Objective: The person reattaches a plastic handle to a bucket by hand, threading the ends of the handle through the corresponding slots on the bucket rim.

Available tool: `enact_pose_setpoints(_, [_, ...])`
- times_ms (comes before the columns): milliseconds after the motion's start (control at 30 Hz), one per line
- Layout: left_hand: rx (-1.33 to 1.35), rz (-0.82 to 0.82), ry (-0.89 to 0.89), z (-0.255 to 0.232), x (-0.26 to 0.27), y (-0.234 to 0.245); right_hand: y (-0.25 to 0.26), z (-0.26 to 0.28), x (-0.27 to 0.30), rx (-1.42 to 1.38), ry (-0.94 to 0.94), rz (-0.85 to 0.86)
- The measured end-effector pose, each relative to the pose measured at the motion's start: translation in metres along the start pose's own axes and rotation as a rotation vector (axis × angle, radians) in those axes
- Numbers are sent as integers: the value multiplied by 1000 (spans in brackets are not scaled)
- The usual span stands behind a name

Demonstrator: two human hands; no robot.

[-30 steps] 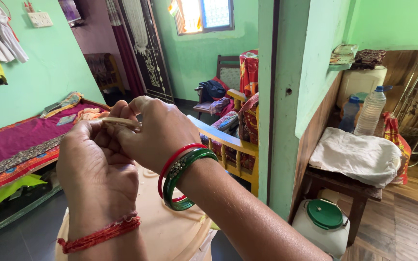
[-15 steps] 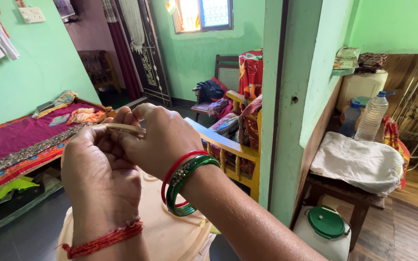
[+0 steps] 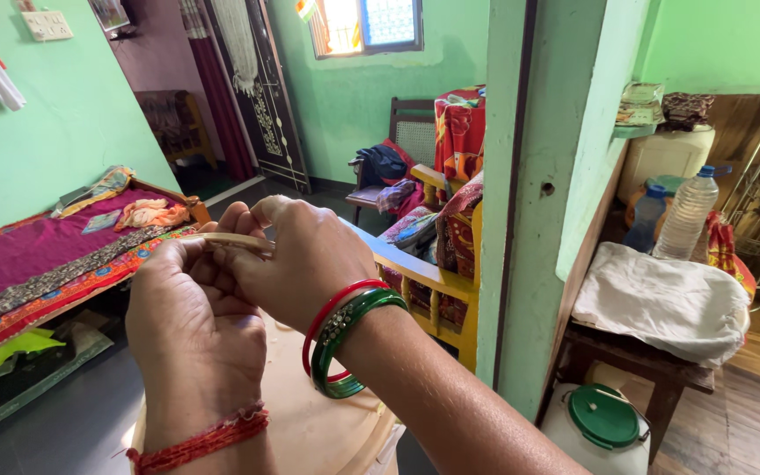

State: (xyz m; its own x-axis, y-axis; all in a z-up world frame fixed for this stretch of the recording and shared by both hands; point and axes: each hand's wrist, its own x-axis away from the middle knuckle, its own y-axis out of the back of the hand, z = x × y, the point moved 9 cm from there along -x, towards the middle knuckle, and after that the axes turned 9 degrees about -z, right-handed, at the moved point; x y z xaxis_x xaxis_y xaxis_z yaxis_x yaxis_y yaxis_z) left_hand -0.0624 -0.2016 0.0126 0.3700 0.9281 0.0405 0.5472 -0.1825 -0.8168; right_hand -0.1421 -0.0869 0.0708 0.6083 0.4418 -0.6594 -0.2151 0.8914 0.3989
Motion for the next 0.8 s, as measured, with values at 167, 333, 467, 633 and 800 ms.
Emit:
enact_pose_setpoints(167, [-8, -5, -9, 5, -8, -4, -6, -9, -7, -17, -21, 1])
enact_pose_setpoints(333, [-8, -12, -10, 11, -17, -6, -7, -18, -13, -41, -24, 4])
enact_pose_setpoints(467, [-36, 35, -29, 18, -23, -10, -8, -26, -17, -51, -25, -3])
enact_pose_setpoints(633, [-1, 1, -4, 28, -30, -9, -9, -36, -22, -9, -43, 8])
enact_pose_setpoints(800, [-31, 1, 35, 44, -31, -16, -6, -50, -26, 20, -45, 16])
